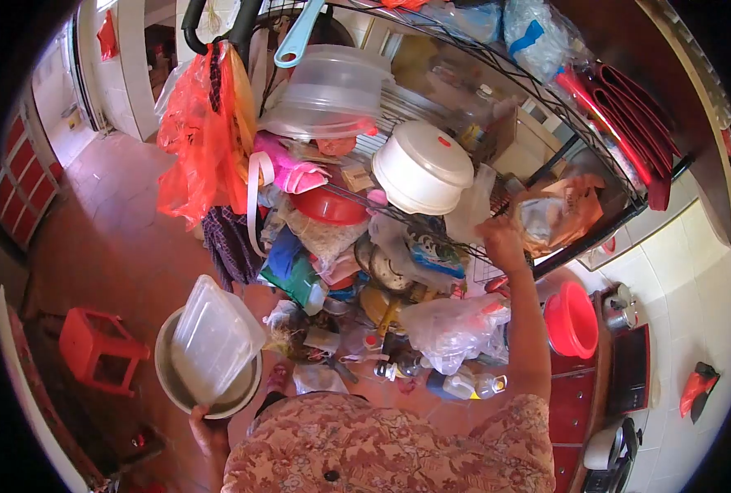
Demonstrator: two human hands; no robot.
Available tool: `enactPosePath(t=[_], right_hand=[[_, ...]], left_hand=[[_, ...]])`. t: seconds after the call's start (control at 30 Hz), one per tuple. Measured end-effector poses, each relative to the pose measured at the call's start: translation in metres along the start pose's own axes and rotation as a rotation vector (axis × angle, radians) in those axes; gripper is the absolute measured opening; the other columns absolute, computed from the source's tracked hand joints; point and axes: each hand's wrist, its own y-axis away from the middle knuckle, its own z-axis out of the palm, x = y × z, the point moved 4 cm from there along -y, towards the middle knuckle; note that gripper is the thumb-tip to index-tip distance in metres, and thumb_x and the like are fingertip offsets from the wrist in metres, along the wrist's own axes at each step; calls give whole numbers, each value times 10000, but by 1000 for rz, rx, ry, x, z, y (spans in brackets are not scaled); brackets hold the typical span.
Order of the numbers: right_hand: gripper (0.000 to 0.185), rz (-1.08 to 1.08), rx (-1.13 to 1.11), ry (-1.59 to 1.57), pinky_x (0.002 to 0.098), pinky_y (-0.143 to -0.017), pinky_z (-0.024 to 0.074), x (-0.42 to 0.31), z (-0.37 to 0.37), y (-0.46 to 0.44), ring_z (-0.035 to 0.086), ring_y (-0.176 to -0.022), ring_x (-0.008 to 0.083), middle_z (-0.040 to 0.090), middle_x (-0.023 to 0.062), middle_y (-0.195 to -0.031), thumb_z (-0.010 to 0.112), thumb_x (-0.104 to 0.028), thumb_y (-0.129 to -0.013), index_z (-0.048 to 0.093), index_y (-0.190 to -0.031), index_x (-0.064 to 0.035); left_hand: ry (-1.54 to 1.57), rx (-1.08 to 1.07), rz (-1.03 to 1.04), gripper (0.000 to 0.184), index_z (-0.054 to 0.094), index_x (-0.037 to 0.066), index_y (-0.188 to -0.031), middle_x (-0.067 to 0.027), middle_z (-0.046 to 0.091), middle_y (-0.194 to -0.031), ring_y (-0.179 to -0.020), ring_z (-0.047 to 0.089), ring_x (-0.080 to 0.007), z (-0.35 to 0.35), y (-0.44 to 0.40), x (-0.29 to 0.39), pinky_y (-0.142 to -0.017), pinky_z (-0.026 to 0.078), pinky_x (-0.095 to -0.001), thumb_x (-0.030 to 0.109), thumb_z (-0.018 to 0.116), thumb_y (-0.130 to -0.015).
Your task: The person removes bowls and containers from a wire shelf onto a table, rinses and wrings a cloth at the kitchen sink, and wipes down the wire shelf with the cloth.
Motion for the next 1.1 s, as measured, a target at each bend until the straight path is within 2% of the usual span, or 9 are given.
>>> enactPosePath(t=[0.13,0.2,0.23,0.27,0.33,0.53,0.63,0.93,1.1], right_hand=[[354,1,-23,-275,397,-793,470,-13,-44,-5,579,-910,245,627,86,-955,593,-12,-665,634,-1010,-78],[396,246,-58,-1228,342,-837,481,-17,-53,-24,600,-913,223,633,104,-1008,621,-41,-718,590,-1112,-34],[322,363,47,-1527,310,-741,517,-31,-56,-39,605,-866,199,625,112,-941,638,-99,-772,577,-1065,21],[322,367,50,-1530,310,-741,517,-36,-43,-53,605,-866,199,625,112,-941,638,-99,-772,577,-1065,21],[319,876,59,-1687,353,-678,535,-25,15,-63,611,-788,257,604,177,-876,636,-194,-818,563,-1014,47],[537,1396,133,-1676,485,-586,520,-26,68,-65,580,-672,376,541,266,-868,640,-374,-807,472,-1119,30],[734,1386,117,-1730,518,-685,510,-28,67,-71,577,-780,393,511,257,-939,646,-439,-792,312,-1144,112],[674,1657,410,-1935,540,-845,409,-31,88,-96,512,-807,285,493,139,-920,620,-612,-720,497,-1033,-29],[539,1609,425,-1756,587,-787,399,-34,88,-109,508,-863,336,519,169,-1032,556,-494,-827,484,-1165,-81]], left_hand=[[-37,-29,-26,572,464,45,-1204,-113,556,-1145,-1008,548,-295,10,-1,-2,-834,468,-474,169,580,-658],[-38,-34,-24,565,466,40,-1200,-116,556,-1144,-1007,548,-293,19,-1,-5,-836,468,-465,169,575,-662],[-34,-41,-38,566,463,36,-1202,-118,555,-1145,-1009,548,-292,20,-4,-6,-843,466,-457,170,570,-663],[-30,-46,-52,567,461,33,-1204,-121,554,-1147,-1010,548,-290,22,-5,-8,-850,465,-449,170,565,-664],[-47,-63,-55,572,460,32,-1207,-123,552,-1152,-1012,547,-289,29,-2,-8,-856,464,-446,168,569,-661],[-62,-99,-28,564,472,38,-1202,-122,554,-1148,-1024,547,-292,21,-5,-8,-874,459,-465,161,578,-663],[-48,-89,-75,557,476,43,-1199,-119,558,-1141,-1014,552,-293,12,-10,-12,-869,460,-466,160,577,-664],[-75,-161,-201,541,475,31,-1199,-125,559,-1146,-1019,547,-300,16,-20,-14,-883,445,-485,172,549,-682],[-38,-99,-157,574,455,33,-1222,-135,538,-1185,-1056,528,-316,33,-5,-8,-895,441,-505,167,552,-673]])
